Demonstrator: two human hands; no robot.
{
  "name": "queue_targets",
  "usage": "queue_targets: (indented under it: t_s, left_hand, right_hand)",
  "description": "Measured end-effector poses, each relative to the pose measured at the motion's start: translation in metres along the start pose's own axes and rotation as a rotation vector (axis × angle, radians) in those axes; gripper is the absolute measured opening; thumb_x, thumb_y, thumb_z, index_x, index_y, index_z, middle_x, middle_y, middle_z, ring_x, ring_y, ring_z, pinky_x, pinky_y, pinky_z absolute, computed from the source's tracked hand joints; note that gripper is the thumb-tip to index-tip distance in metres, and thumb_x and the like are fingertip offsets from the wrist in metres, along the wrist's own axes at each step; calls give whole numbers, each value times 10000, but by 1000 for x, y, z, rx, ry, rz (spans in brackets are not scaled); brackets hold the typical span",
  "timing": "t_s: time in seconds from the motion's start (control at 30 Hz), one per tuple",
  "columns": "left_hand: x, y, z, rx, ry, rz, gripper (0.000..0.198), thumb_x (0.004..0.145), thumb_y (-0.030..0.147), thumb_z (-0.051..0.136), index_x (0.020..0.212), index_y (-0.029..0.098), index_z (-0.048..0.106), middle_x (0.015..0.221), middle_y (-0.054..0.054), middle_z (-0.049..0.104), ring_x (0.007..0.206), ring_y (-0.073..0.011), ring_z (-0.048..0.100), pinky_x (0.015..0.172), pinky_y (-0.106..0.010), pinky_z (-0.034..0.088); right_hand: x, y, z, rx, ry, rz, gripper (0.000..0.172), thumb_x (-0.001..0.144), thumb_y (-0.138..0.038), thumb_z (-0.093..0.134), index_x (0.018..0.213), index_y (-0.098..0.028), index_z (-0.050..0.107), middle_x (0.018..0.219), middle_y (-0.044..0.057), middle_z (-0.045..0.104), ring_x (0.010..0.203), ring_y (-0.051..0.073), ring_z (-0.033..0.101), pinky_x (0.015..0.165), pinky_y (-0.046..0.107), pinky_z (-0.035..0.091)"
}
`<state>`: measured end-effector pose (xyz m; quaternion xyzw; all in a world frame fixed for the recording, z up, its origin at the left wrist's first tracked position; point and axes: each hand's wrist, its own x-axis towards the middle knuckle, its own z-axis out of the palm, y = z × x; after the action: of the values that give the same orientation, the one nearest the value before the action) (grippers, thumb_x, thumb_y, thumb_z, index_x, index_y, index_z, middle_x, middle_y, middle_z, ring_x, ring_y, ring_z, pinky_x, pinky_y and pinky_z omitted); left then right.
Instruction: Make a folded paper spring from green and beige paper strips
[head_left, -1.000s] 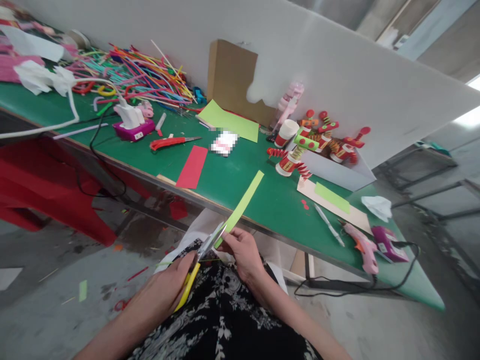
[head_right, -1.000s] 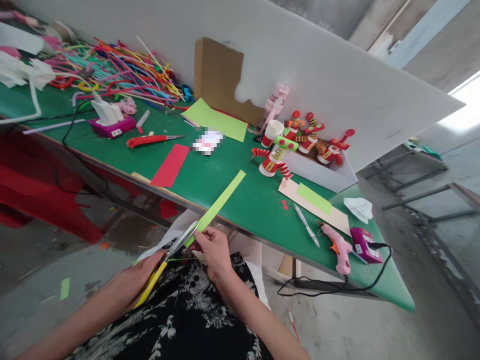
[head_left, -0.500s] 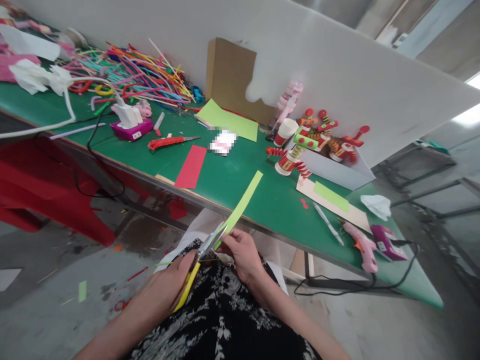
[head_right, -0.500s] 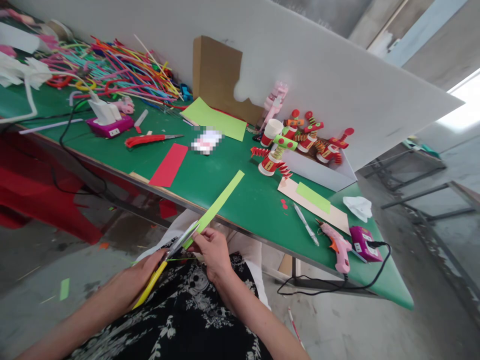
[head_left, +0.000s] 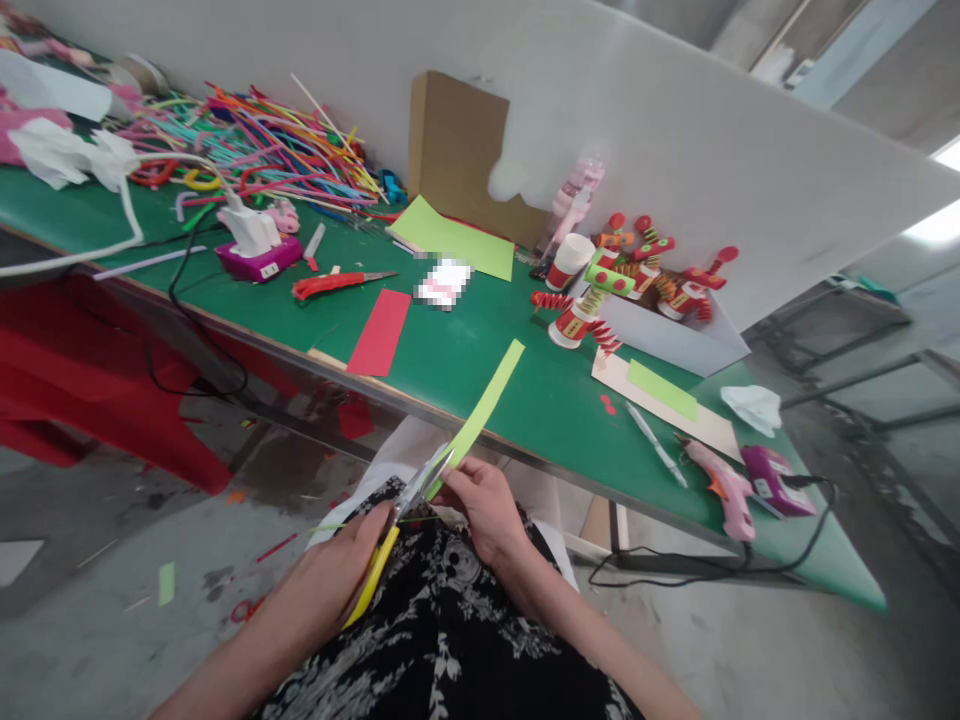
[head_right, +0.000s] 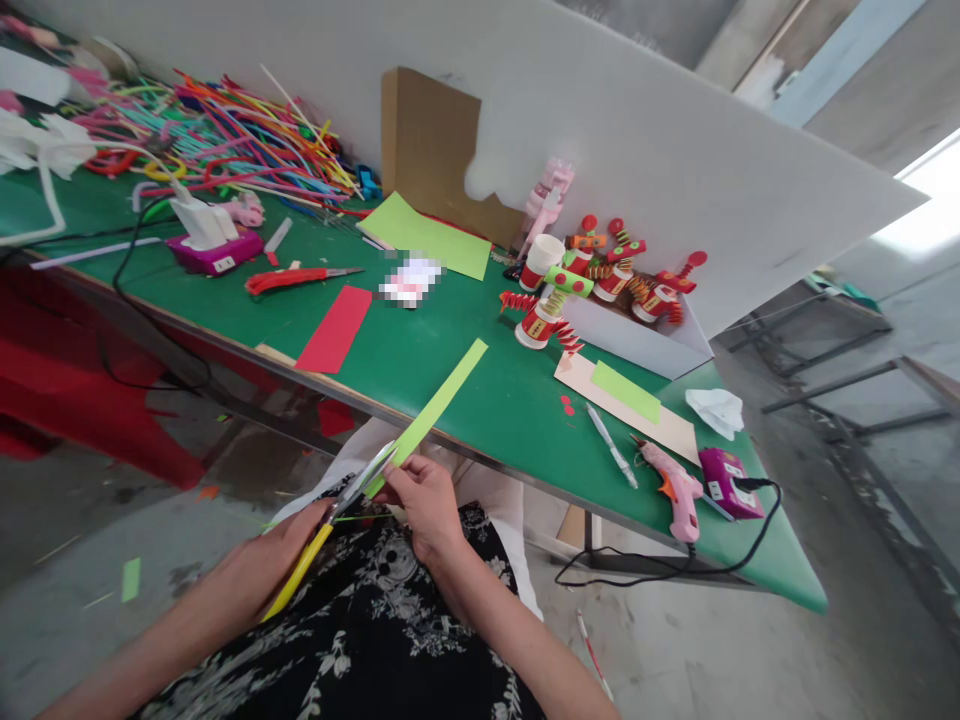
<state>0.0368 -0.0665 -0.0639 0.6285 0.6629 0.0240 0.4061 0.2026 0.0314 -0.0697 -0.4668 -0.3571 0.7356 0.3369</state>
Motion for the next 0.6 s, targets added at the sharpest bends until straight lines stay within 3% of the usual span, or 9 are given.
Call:
queue_targets:
  t_s: [0.13, 0.37, 0.6]
  left_hand:
    - [-1, 8, -4, 4, -28, -21, 682, 808, 232, 370, 1473, 85, 342, 1389, -238, 572, 1149, -372, 653, 942, -485, 514]
    - [-5, 18, -12, 49, -82, -77, 681, 810, 230, 359, 1480, 117, 319, 1397, -186, 584, 1211, -318, 619, 985, -416, 491]
    - [-4, 0, 0, -26, 28, 18, 603, 835, 300, 382, 1430, 208, 409, 1347, -125, 635, 1135, -306, 665, 926, -383, 526]
  right_hand:
    - [-1, -1, 0, 6, 4, 1, 315, 589, -418, 849, 724, -159, 732, 678, 18, 707, 569, 115, 616, 632, 254, 543]
    - [-2, -1, 0, 9, 9, 5, 329, 578, -422, 854, 727, -156, 731, 692, 20, 710, 572, 113, 614, 637, 255, 544]
    - [-3, -7, 0, -7, 54, -5, 277, 607, -403, 828, 723, -169, 737, 683, 18, 711, 585, 130, 625, 658, 270, 534]
